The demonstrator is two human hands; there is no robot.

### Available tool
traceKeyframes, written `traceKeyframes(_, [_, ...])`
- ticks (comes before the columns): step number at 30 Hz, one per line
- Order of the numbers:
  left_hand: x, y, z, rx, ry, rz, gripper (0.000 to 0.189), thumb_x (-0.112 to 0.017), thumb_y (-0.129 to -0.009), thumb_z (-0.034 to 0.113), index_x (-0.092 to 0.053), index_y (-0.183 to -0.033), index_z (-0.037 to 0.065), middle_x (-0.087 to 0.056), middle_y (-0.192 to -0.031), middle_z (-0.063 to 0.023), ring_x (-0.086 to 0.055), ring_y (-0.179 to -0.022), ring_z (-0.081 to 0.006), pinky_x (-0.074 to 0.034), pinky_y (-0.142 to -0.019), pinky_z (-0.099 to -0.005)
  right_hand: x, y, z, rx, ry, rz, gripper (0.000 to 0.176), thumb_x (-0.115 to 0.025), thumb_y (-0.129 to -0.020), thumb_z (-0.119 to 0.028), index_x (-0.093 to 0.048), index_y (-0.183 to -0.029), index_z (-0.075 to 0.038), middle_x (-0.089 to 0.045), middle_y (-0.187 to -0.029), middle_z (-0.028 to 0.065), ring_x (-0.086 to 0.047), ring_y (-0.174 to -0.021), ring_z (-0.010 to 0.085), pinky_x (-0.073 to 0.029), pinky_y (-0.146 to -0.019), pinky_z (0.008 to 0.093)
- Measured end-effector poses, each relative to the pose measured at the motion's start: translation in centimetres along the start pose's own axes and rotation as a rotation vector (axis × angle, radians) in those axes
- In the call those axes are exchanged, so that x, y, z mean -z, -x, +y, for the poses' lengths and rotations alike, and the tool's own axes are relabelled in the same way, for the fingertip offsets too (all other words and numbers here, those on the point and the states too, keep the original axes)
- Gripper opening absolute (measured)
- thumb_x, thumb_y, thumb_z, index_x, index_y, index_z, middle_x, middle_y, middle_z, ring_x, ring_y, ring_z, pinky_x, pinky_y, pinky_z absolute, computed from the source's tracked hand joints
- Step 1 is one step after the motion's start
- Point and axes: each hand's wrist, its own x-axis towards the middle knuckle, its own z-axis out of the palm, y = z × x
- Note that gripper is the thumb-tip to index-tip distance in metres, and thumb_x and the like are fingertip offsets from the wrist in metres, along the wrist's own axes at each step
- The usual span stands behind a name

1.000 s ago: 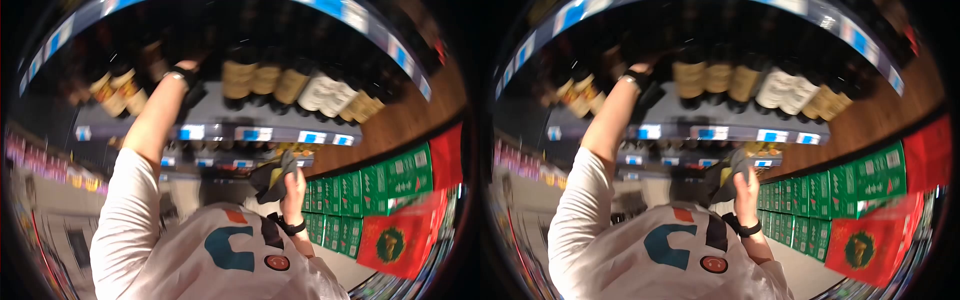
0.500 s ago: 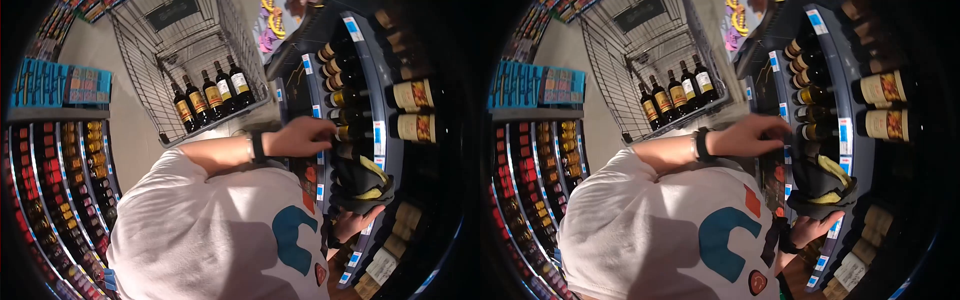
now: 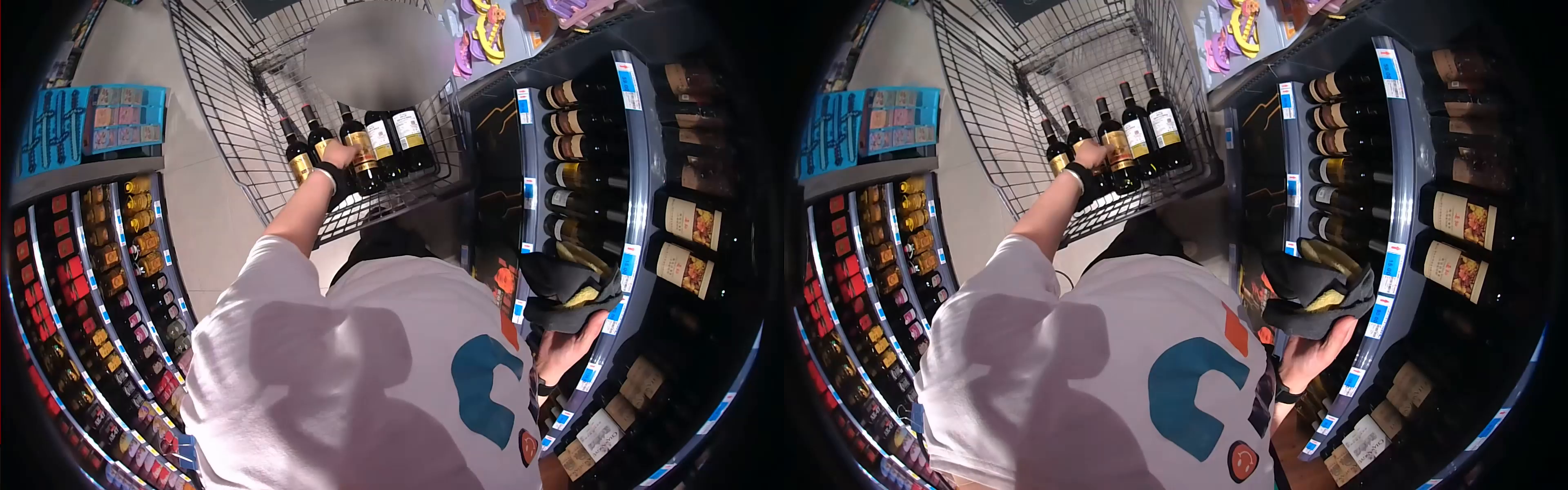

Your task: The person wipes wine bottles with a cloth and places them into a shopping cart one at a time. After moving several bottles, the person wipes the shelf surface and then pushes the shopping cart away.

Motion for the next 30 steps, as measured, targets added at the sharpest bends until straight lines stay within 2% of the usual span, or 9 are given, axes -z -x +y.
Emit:
traceKeyframes(2, [-2.5,-1.8,-1.0,0.031,-0.019,0.075,0.070,-0.078,-0.065,0.052,-0.065,-0.093,-0.012,-0.067,-0.096,-0.0254,-0.067,-0.091,-0.0326,-0.054,-0.080,-0.0365,-0.7,0.6,-0.4,0.009,0.010,0.031,0.052,-0.044,-0.099,-0.041,-0.038,-0.140,-0.009,-0.044,-0.137,0.0067,-0.046,-0.124,0.0209,-0.036,-0.105,0.0395])
traceKeyframes(7, [-6.0,-4.8,-0.4,0.191,-0.011,0.157,0.106,-0.078,-0.056,0.065,-0.045,-0.122,-0.012,-0.056,-0.122,-0.0240,-0.058,-0.112,-0.0338,-0.047,-0.094,-0.0371,-0.8,1.7,-0.6,0.028,0.076,0.100,0.056,-0.046,-0.097,-0.042,-0.037,-0.142,-0.009,-0.043,-0.139,0.0076,-0.043,-0.127,0.0217,-0.034,-0.105,0.0402])
traceKeyframes(14, [-7.4,-7.2,-0.4,0.311,0.063,0.144,0.136,-0.085,-0.046,0.063,-0.017,-0.137,-0.013,-0.046,-0.134,-0.0260,-0.050,-0.123,-0.0328,-0.043,-0.101,-0.0375,-1.7,2.9,-0.4,0.037,0.152,0.185,0.059,-0.048,-0.096,-0.046,-0.037,-0.142,-0.012,-0.040,-0.141,0.0063,-0.039,-0.129,0.0221,-0.028,-0.108,0.0416])
traceKeyframes(17, [-8.1,-10.6,-3.9,0.203,0.065,0.044,0.129,-0.088,-0.046,0.058,-0.024,-0.134,-0.011,-0.051,-0.129,-0.0262,-0.053,-0.119,-0.0333,-0.045,-0.099,-0.0376,-1.9,2.8,-0.5,0.042,0.171,0.156,0.057,-0.048,-0.096,-0.046,-0.038,-0.142,-0.013,-0.040,-0.141,0.0051,-0.039,-0.129,0.0206,-0.027,-0.108,0.0402])
traceKeyframes(20, [-7.6,-9.6,-2.2,0.336,0.232,0.085,0.106,-0.094,-0.053,0.032,-0.032,-0.129,-0.012,-0.058,-0.116,-0.0221,-0.066,-0.088,-0.0269,-0.057,-0.063,-0.0361,-3.0,2.5,-0.5,0.065,0.230,0.171,0.060,-0.052,-0.095,-0.043,-0.037,-0.141,-0.007,-0.042,-0.139,0.0087,-0.041,-0.127,0.0227,-0.030,-0.107,0.0411])
traceKeyframes(23, [-7.4,-10.0,-2.5,0.351,0.310,0.098,0.098,-0.092,-0.056,0.017,-0.032,-0.129,-0.006,-0.059,-0.111,-0.0200,-0.065,-0.082,-0.0251,-0.057,-0.053,-0.0366,-3.7,2.0,-0.4,0.075,0.248,0.141,0.060,-0.055,-0.094,-0.039,-0.038,-0.139,-0.004,-0.045,-0.135,0.0097,-0.045,-0.123,0.0228,-0.034,-0.104,0.0396])
traceKeyframes(27, [-9.6,-14.0,-6.9,0.237,0.408,0.071,0.083,-0.091,-0.059,0.017,-0.043,-0.122,-0.007,-0.062,-0.106,-0.0178,-0.065,-0.080,-0.0258,-0.058,-0.056,-0.0389,-5.0,1.4,-0.7,0.066,0.256,0.083,0.056,-0.056,-0.094,-0.036,-0.040,-0.137,-0.003,-0.049,-0.129,0.0092,-0.049,-0.117,0.0199,-0.038,-0.100,0.0352])
traceKeyframes(28, [-9.4,-15.0,-7.4,0.213,0.200,0.119,0.074,-0.090,-0.061,0.018,-0.049,-0.118,-0.006,-0.063,-0.102,-0.0160,-0.065,-0.079,-0.0259,-0.057,-0.058,-0.0407,-5.1,1.3,-0.7,0.053,0.242,0.059,0.056,-0.057,-0.093,-0.034,-0.041,-0.136,-0.003,-0.050,-0.128,0.0086,-0.050,-0.116,0.0193,-0.038,-0.099,0.0344])
traceKeyframes(30, [-8.0,-12.3,-7.1,0.146,0.232,0.028,0.086,-0.089,-0.055,0.034,-0.049,-0.119,-0.008,-0.061,-0.109,-0.0189,-0.064,-0.088,-0.0303,-0.054,-0.073,-0.0428,-4.9,1.0,-1.1,0.036,0.239,0.037,0.055,-0.060,-0.092,-0.030,-0.042,-0.135,-0.002,-0.051,-0.127,0.0075,-0.051,-0.113,0.0180,-0.039,-0.097,0.0325])
